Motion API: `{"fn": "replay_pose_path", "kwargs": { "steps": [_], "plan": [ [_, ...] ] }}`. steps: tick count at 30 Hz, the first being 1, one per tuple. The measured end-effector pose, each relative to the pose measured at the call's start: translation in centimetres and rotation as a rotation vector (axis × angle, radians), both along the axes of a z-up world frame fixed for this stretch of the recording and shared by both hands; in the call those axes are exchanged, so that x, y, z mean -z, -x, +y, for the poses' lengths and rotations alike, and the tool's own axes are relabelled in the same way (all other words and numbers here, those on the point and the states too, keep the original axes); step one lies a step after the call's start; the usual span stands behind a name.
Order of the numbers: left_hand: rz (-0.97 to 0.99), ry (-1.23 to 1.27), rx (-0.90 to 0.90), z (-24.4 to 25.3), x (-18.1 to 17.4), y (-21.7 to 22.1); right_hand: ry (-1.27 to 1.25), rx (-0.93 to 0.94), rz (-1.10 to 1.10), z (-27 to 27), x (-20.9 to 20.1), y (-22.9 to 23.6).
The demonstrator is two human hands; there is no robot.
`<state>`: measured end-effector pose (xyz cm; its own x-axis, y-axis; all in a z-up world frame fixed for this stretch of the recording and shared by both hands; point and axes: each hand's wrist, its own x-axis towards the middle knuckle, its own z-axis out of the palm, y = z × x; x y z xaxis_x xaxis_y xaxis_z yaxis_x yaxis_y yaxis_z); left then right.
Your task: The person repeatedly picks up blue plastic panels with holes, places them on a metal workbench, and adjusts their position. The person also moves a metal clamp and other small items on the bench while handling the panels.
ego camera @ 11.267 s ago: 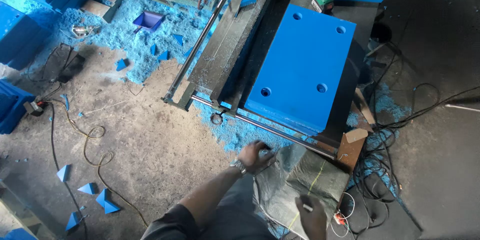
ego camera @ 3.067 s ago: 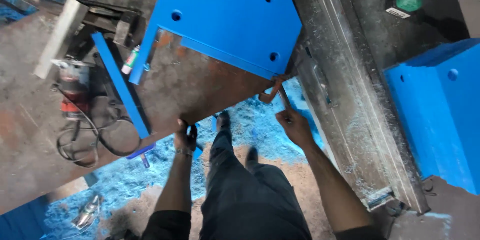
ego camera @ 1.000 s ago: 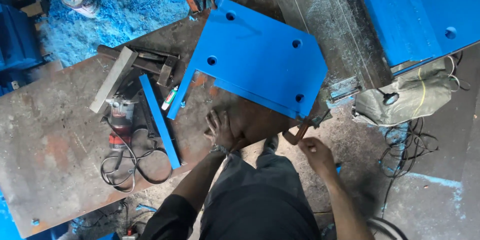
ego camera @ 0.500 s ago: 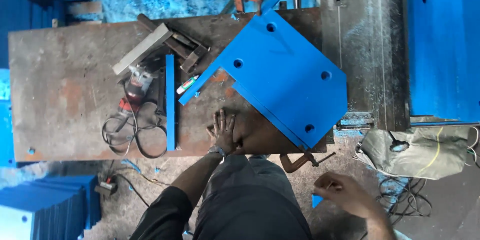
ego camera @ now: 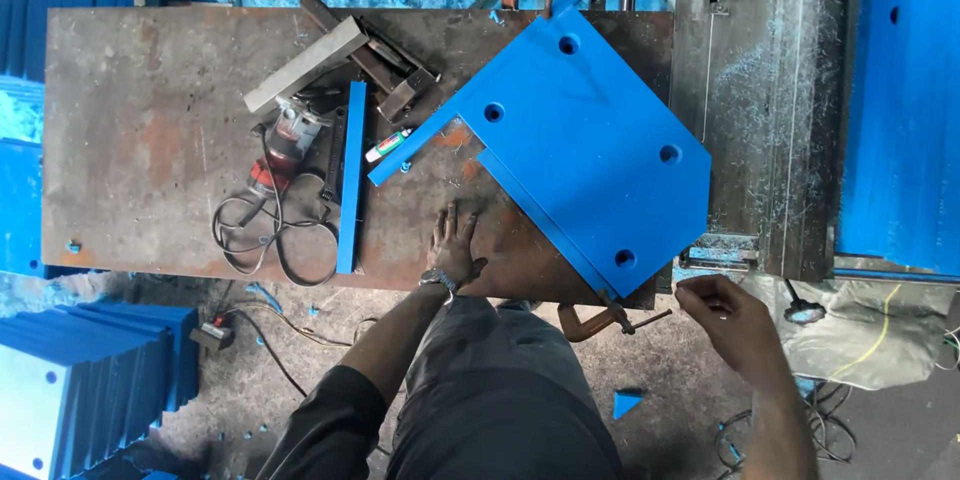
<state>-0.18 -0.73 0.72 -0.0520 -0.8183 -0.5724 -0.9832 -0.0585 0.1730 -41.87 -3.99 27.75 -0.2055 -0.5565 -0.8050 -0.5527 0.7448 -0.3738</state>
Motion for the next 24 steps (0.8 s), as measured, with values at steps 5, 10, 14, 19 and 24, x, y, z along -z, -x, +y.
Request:
{"fn": "replay_pose_path", "kwargs": {
  "steps": [5, 10, 14, 19, 24],
  "plan": [
    [0.145, -0.010, -0.210, -3.3, -1.9, 0.3, 0.094, -0.026, 0.000, 3.9, 9.9, 3.9],
    [0.219, 0.173, -0.346, -10.3, 1.7, -0.7, 0.091, 0.354, -0.246, 6.5, 17.1, 2.9],
    [0.238, 0.276, -0.320, -18.3, -0.3, -0.5, 0.030, 0.331, -0.082, 5.4, 20.9, 0.5],
    [0.160, 0.334, -0.189, -25.1, 3.8, -0.8, 0.037, 0.261, 0.085, 4.8, 22.3, -1.6],
    [0.189, 0.252, -0.127, -27.9, 4.3, -0.3, 0.021, 0.285, 0.126, 4.5, 23.7, -1.0]
  ]
}}
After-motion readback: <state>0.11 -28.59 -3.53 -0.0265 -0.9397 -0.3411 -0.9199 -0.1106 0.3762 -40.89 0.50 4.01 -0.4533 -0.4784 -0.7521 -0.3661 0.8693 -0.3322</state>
